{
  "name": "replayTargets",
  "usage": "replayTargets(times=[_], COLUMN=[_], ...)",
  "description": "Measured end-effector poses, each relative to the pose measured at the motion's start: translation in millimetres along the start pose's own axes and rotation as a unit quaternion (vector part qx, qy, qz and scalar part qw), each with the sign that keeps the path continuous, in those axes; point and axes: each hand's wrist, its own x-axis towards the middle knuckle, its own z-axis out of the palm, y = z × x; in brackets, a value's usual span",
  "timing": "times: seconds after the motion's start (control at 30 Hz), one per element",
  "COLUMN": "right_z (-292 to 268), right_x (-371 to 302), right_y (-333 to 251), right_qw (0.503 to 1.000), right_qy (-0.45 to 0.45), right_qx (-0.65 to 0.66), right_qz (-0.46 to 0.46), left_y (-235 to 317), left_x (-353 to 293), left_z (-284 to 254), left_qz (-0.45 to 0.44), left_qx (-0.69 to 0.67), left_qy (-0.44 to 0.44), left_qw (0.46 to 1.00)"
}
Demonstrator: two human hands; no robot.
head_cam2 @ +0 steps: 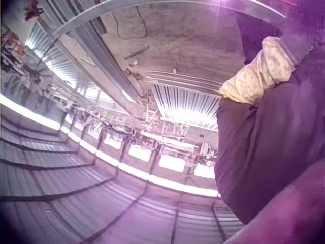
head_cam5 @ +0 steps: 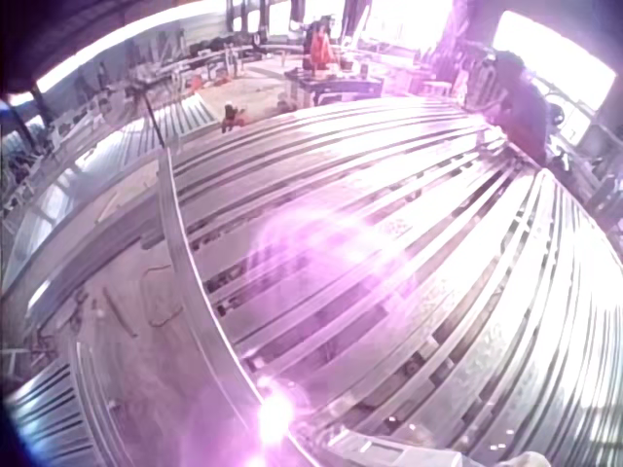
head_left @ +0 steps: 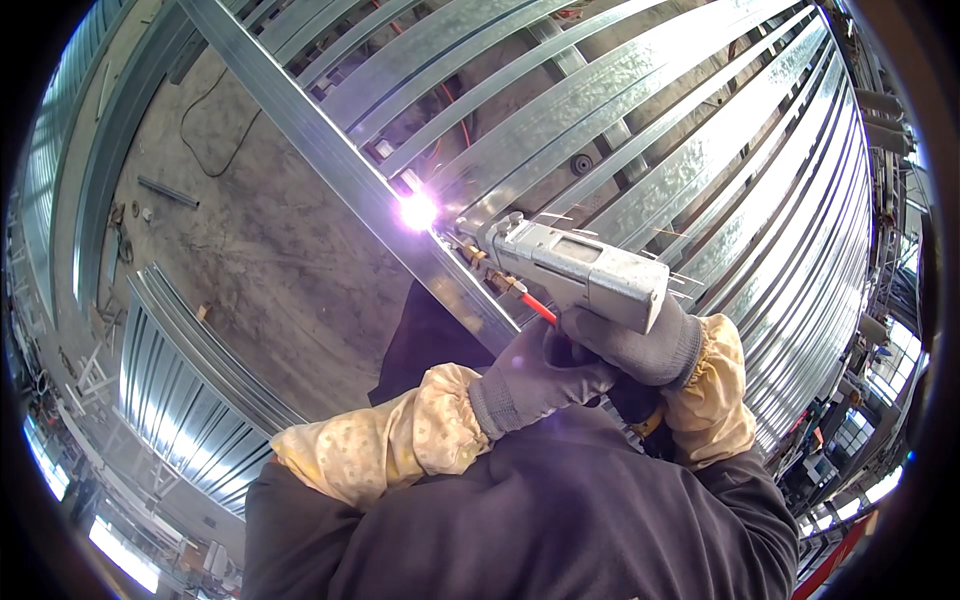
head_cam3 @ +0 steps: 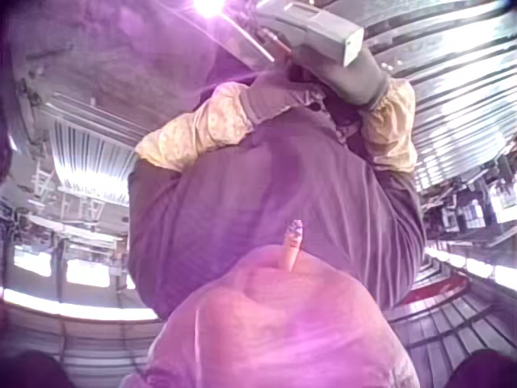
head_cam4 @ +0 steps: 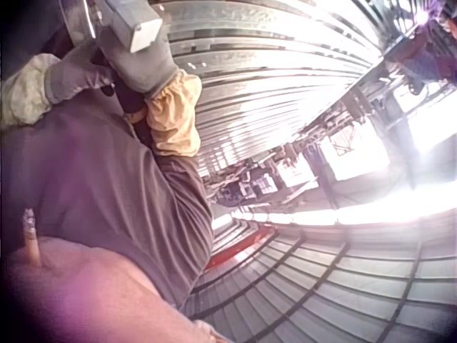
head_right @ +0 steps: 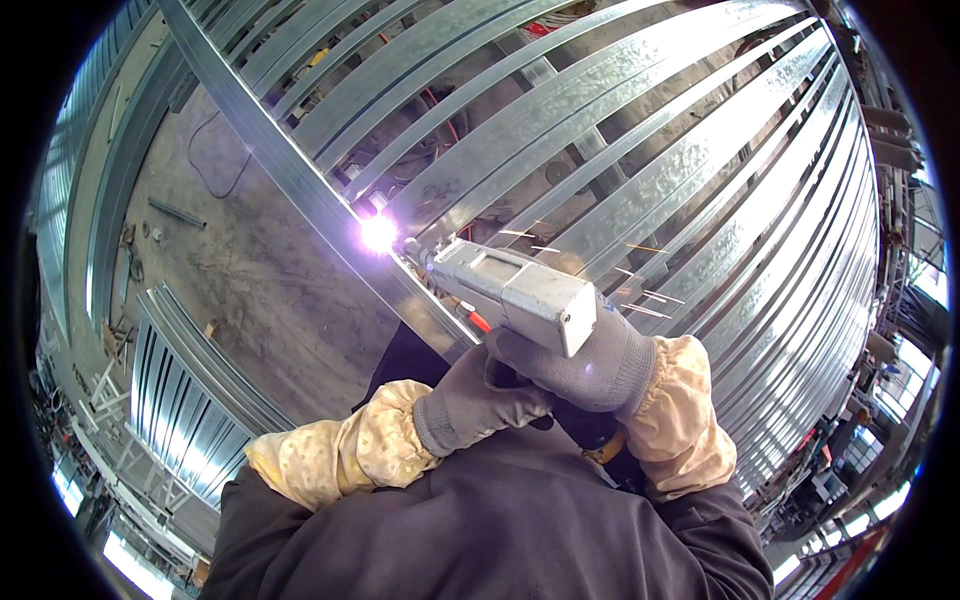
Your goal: The person welds metal beams using a handheld welding torch, creating bright sparks and fusing the metal pieces together. The person holds the torch with one hand and stabilizes the workpiece with the other, moving along the seam to complete the weld.
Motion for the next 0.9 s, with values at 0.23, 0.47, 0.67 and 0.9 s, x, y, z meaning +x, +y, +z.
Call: replayTargets(times=[0.23,0.47,0.67,0.9], right_z=[-0.2,-2.1,-2.6,-5.5], right_x=[-1.9,-2.0,-3.2,-5.8], right_y=[-3.0,0.8,-1.6,8.3], right_qw=[0.999,1.0,0.999,0.999], right_qy=[-0.009,-0.008,-0.002,-0.003], right_qx=[0.026,0.005,0.005,0.019], right_qz=[0.044,0.026,0.047,0.026], left_y=[2.6,-4.7,-7.0,-1.3], left_x=[-2.0,0.2,1.0,-0.4], left_z=[7.7,3.8,1.7,11.6], left_qz=[0.018,0.022,0.012,0.005], left_qx=[0.013,0.006,-0.007,0.001], left_qy=[0.003,-0.002,-0.005,0.014], left_qw=[1.0,1.0,1.0,1.0])
